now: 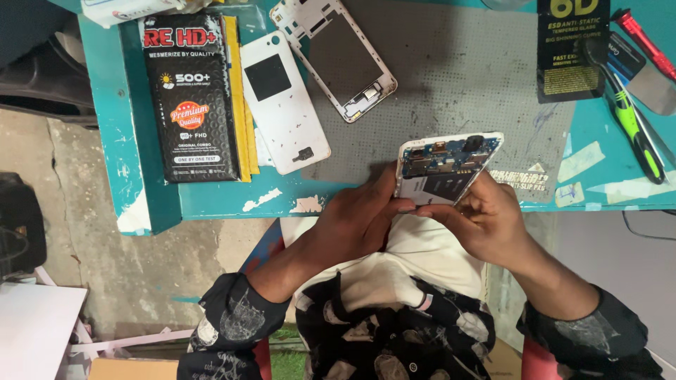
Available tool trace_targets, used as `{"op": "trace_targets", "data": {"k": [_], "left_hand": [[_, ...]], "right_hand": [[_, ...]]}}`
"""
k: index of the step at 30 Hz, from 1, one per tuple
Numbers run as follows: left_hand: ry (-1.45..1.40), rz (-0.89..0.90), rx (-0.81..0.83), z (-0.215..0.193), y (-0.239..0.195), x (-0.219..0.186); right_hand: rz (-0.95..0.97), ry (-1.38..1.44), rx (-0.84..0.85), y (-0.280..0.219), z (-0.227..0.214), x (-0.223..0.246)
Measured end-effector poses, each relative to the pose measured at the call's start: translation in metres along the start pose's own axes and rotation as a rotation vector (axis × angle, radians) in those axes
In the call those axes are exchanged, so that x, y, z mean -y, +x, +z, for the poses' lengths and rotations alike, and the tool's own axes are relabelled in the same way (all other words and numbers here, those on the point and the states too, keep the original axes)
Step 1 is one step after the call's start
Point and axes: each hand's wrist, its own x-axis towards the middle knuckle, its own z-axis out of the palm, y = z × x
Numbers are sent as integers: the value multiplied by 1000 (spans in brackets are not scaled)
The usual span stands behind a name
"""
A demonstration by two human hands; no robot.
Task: The person holds a disassembled smartphone and manipulates its internal components, including the battery and motherboard. They repeatedly press and adjust parts within the chassis while seated at a workbench.
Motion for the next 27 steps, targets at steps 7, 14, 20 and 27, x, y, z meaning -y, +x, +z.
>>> {"op": "trace_targets", "data": {"k": [7,14,20,27], "left_hand": [[-21,-3,-1,-1,-2,2],[-26,1,1,-2,-2,2],[-32,-33,14,-2,-2,0],[-33,-35,18,-2,-1,-1]], "right_hand": [[-4,-39,17,0,-2,0],[27,15,15,0,0,0],[-18,7,45,2,-2,0],[-15,-13,42,2,-2,0]]}}
